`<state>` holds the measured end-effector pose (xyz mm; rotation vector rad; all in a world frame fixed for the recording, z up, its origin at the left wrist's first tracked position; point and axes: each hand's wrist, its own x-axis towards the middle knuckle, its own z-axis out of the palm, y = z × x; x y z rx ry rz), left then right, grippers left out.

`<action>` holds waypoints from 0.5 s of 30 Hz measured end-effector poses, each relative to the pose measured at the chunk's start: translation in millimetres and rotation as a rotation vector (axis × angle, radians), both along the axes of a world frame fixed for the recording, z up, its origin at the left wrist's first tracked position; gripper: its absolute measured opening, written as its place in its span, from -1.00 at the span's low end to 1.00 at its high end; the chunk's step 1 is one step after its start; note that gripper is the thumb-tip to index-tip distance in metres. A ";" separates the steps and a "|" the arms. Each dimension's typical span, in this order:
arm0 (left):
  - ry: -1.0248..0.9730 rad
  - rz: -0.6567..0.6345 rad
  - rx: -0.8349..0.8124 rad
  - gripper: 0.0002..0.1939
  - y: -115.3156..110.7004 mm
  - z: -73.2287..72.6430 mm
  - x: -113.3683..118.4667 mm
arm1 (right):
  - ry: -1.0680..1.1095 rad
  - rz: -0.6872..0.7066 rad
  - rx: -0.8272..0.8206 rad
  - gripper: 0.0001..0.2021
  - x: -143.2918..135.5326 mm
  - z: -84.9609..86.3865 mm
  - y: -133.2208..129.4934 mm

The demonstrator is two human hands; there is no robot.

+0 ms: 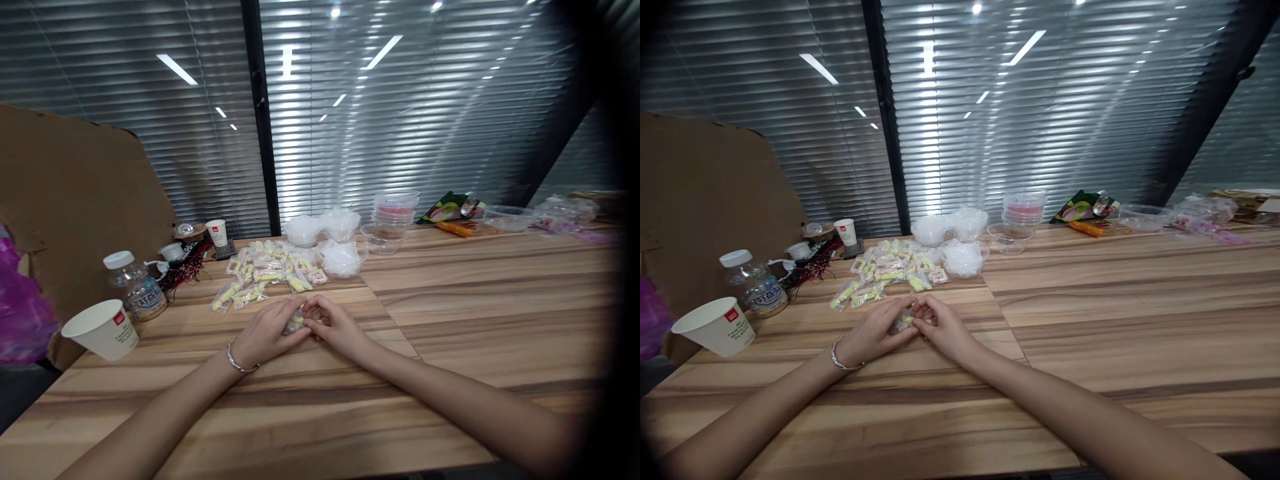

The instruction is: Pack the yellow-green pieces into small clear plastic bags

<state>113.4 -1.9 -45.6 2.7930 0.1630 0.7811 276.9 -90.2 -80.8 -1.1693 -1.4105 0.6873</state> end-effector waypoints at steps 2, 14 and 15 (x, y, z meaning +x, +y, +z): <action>0.013 0.009 0.008 -0.51 -0.3 -0.5 -0.5 | -0.021 -0.006 -0.001 -0.87 1.5 -1.4 1.2; 0.024 0.033 0.020 -0.51 3.3 -5.3 -0.8 | -0.133 -0.059 0.026 -0.87 5.3 -0.9 -1.4; 0.028 0.031 0.015 -0.51 3.2 -4.9 -0.8 | -0.132 -0.056 0.030 -0.87 5.1 -0.6 -1.5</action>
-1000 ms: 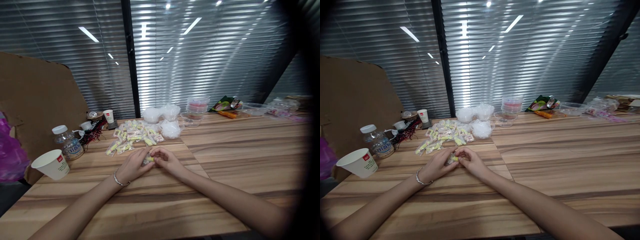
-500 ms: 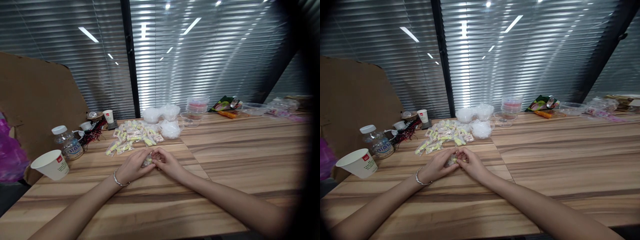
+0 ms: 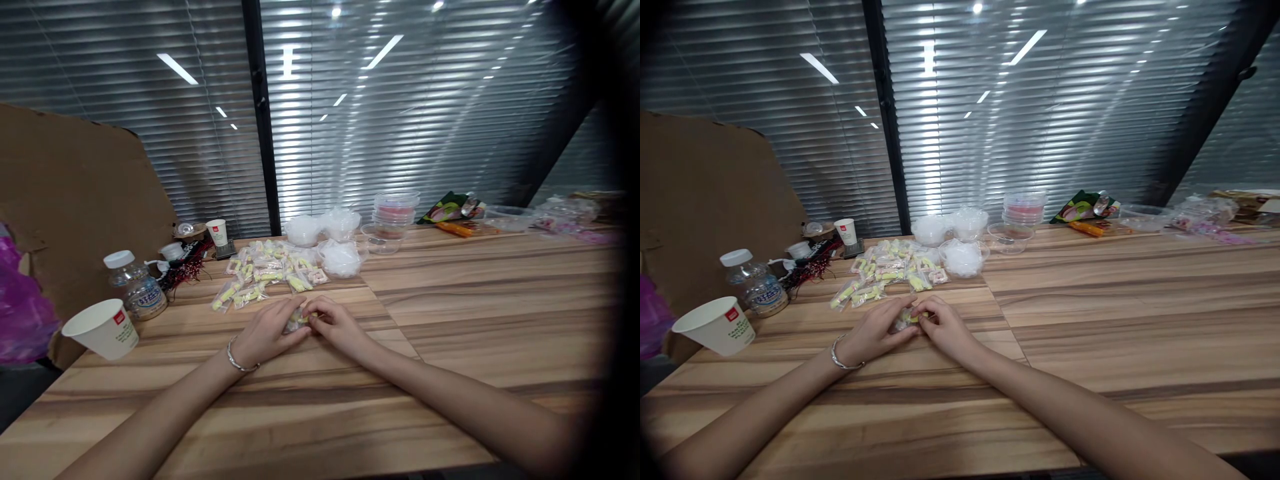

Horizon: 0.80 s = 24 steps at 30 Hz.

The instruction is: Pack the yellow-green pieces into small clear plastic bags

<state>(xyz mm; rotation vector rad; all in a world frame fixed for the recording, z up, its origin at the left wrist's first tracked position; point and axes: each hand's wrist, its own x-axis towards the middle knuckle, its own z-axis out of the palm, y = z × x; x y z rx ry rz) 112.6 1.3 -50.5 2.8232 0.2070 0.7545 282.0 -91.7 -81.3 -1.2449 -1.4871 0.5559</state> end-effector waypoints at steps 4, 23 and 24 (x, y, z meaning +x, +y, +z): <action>0.009 0.002 -0.022 -0.50 -0.8 2.5 0.1 | 0.005 -0.005 0.007 -0.87 -0.7 1.7 0.0; -0.016 -0.002 -0.028 -0.50 -1.5 2.6 0.3 | 0.118 0.029 -0.022 -0.87 -1.7 2.0 1.0; -0.018 -0.004 -0.034 -0.50 -1.7 2.9 0.3 | 0.150 0.039 -0.029 -0.85 -1.8 2.3 1.1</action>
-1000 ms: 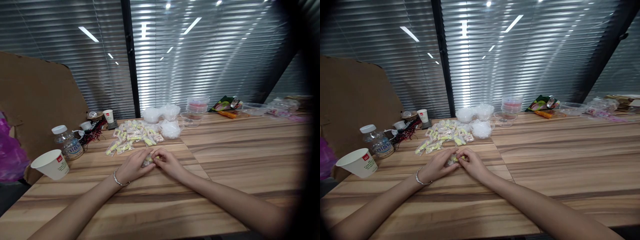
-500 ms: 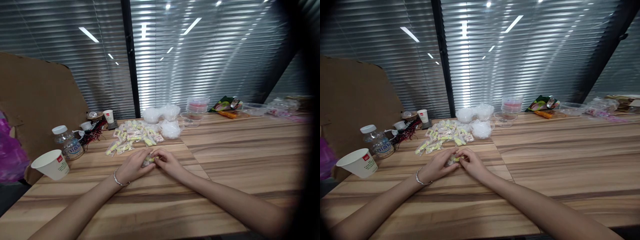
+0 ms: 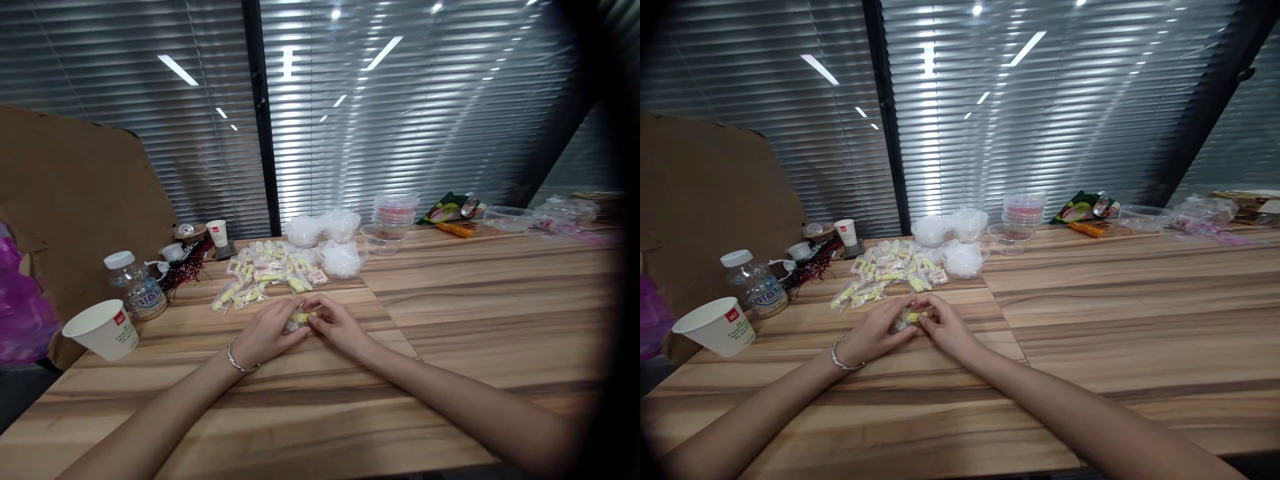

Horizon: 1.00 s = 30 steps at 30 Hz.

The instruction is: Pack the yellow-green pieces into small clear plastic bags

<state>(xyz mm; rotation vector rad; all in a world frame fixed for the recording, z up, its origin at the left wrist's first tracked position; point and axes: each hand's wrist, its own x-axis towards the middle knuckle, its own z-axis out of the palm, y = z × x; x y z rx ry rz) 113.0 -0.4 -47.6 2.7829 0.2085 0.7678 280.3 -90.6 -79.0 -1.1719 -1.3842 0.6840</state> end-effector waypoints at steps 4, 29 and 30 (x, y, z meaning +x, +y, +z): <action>-0.006 -0.010 -0.012 -0.48 -0.2 0.6 0.1 | 0.117 0.038 -0.021 -0.78 -0.6 3.0 -0.5; -0.006 -0.018 -0.012 -0.46 -1.1 1.4 0.1 | 0.254 0.124 -0.038 -0.70 -1.7 5.2 0.3; -0.007 -0.018 -0.012 -0.46 -1.0 1.2 -0.1 | 0.263 0.125 -0.044 -0.69 -2.3 7.0 -0.9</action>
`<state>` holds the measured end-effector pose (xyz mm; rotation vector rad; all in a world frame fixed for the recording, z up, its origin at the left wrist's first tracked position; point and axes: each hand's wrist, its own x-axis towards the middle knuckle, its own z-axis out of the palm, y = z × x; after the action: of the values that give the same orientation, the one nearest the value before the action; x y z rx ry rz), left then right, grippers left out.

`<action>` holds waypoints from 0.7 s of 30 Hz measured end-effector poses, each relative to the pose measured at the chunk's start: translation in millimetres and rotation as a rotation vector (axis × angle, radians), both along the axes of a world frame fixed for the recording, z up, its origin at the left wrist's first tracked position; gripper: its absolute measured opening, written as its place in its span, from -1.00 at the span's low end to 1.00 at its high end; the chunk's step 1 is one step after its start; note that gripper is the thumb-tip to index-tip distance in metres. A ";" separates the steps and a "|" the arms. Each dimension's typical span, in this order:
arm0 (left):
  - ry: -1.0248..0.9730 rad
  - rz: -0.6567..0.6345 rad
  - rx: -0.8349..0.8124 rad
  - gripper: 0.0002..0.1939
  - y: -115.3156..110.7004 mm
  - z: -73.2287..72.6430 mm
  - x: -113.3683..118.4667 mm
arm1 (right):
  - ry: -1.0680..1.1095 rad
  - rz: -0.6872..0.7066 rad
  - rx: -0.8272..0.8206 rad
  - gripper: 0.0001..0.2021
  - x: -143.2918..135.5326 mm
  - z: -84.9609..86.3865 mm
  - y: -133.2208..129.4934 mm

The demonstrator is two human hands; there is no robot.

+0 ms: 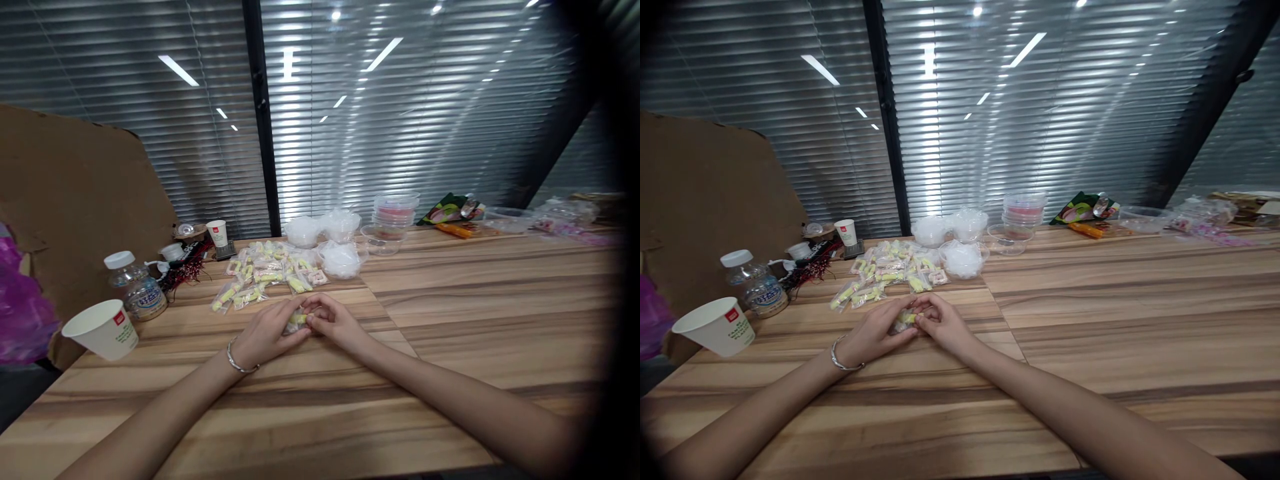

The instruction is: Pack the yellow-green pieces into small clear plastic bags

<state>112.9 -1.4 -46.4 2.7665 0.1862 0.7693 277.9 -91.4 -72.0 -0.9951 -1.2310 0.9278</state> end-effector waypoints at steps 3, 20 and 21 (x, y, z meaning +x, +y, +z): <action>-0.014 0.008 0.005 -0.45 1.0 -1.8 -0.6 | 0.030 0.015 -0.013 -0.68 -1.8 4.1 -2.9; 0.004 0.008 0.002 -0.44 -0.4 0.4 -1.2 | 0.118 -0.058 0.036 -0.71 2.2 2.0 -1.4; 0.008 0.006 0.001 -0.43 -0.5 0.6 -1.2 | 0.120 -0.062 0.038 -0.71 2.8 0.9 -0.4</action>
<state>111.6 -1.9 -45.9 2.7713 0.1964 0.7599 280.8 -91.9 -71.2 -0.9293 -1.1075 0.8992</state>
